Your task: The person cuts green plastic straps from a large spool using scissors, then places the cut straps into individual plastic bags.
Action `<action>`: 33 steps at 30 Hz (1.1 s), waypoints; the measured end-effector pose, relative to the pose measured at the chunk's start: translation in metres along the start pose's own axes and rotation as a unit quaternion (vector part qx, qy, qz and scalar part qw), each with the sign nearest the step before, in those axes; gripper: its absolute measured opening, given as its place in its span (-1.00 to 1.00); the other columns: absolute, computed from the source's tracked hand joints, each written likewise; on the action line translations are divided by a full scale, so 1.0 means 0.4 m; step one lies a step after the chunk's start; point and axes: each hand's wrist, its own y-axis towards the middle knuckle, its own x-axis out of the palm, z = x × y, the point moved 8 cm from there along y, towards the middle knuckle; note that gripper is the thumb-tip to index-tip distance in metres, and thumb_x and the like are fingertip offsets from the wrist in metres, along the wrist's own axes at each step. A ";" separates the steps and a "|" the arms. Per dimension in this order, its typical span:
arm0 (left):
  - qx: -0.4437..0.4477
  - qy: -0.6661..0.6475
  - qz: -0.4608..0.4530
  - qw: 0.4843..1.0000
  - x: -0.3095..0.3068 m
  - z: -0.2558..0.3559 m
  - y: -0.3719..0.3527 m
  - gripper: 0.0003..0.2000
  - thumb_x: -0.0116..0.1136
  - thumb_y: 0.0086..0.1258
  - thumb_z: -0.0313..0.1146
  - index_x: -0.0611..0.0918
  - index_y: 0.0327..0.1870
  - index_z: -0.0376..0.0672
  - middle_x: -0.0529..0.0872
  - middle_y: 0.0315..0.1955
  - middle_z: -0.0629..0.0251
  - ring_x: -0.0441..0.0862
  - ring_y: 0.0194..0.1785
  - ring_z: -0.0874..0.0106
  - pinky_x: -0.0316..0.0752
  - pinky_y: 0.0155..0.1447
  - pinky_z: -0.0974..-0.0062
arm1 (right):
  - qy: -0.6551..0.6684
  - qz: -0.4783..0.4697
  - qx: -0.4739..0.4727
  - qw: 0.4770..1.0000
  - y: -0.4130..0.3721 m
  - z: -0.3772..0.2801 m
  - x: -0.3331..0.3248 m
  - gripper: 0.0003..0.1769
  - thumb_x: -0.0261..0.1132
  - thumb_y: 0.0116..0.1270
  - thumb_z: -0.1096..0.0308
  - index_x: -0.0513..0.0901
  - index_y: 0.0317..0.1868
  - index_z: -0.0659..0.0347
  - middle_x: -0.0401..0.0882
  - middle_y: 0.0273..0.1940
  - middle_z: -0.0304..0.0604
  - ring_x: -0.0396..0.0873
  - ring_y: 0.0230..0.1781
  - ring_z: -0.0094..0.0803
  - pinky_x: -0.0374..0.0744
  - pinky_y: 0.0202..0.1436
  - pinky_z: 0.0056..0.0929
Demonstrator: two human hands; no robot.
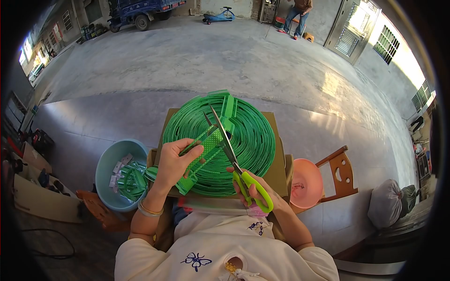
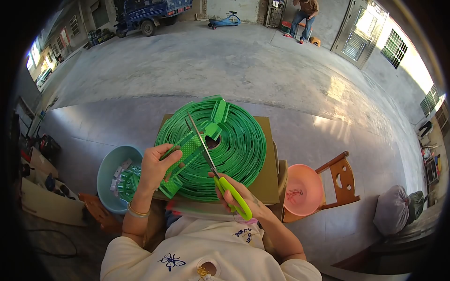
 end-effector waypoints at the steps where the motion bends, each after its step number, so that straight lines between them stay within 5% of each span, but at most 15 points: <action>1: 0.001 -0.001 0.001 1.000 0.001 0.000 -0.001 -0.84 0.17 0.27 -0.41 0.61 -0.23 -0.33 0.66 -0.59 0.30 0.43 -0.71 0.72 0.14 -0.76 0.77 | -0.005 0.001 -0.001 1.000 -0.001 -0.002 0.001 -0.11 0.08 0.22 -0.29 0.13 0.35 0.17 0.23 -0.35 -0.35 0.26 -0.50 -0.67 0.34 -0.48 -0.69; 14: 0.006 0.001 -0.006 1.000 -0.001 0.000 -0.002 -0.84 0.16 0.28 -0.42 0.61 -0.25 -0.35 0.66 -0.58 0.29 0.45 -0.69 0.72 0.14 -0.76 0.77 | 0.002 0.040 0.007 0.999 0.000 -0.016 -0.010 -0.04 0.20 0.09 -0.33 0.29 0.23 0.34 0.24 -0.51 -0.43 0.23 -0.63 -0.73 0.26 -0.63 -0.71; 26: 0.015 -0.012 -0.012 1.000 -0.016 0.010 -0.005 -0.85 0.16 0.27 -0.43 0.61 -0.26 -0.34 0.64 -0.60 0.31 0.43 -0.71 0.71 0.14 -0.77 0.76 | 0.005 0.107 -0.038 0.994 -0.012 -0.033 -0.047 -0.47 0.28 0.22 0.32 0.40 0.15 0.40 0.38 -0.54 -0.43 0.27 -0.75 -0.73 0.22 -0.72 -0.72; 29: 0.021 -0.005 0.006 1.000 -0.087 0.060 -0.019 -0.87 0.15 0.28 -0.42 0.60 -0.30 -0.32 0.63 -0.59 0.33 0.43 -0.69 0.70 0.18 -0.76 0.75 | -0.069 0.215 -0.061 0.972 -0.022 -0.071 -0.091 -0.48 0.30 0.18 0.39 0.43 0.14 0.37 0.44 -0.48 -0.41 0.32 -0.70 -0.71 0.30 -0.64 -0.73; 33: 0.110 -0.041 0.113 0.987 -0.265 0.103 -0.060 -0.87 0.15 0.29 -0.41 0.60 -0.29 -0.31 0.63 -0.60 0.32 0.35 -0.76 0.73 0.17 -0.75 0.73 | -0.435 0.330 -0.139 0.826 -0.020 -0.173 -0.136 -0.47 0.31 0.11 0.45 0.45 0.14 0.25 0.54 -0.35 -0.12 0.50 -0.45 -0.39 0.48 -0.31 -0.54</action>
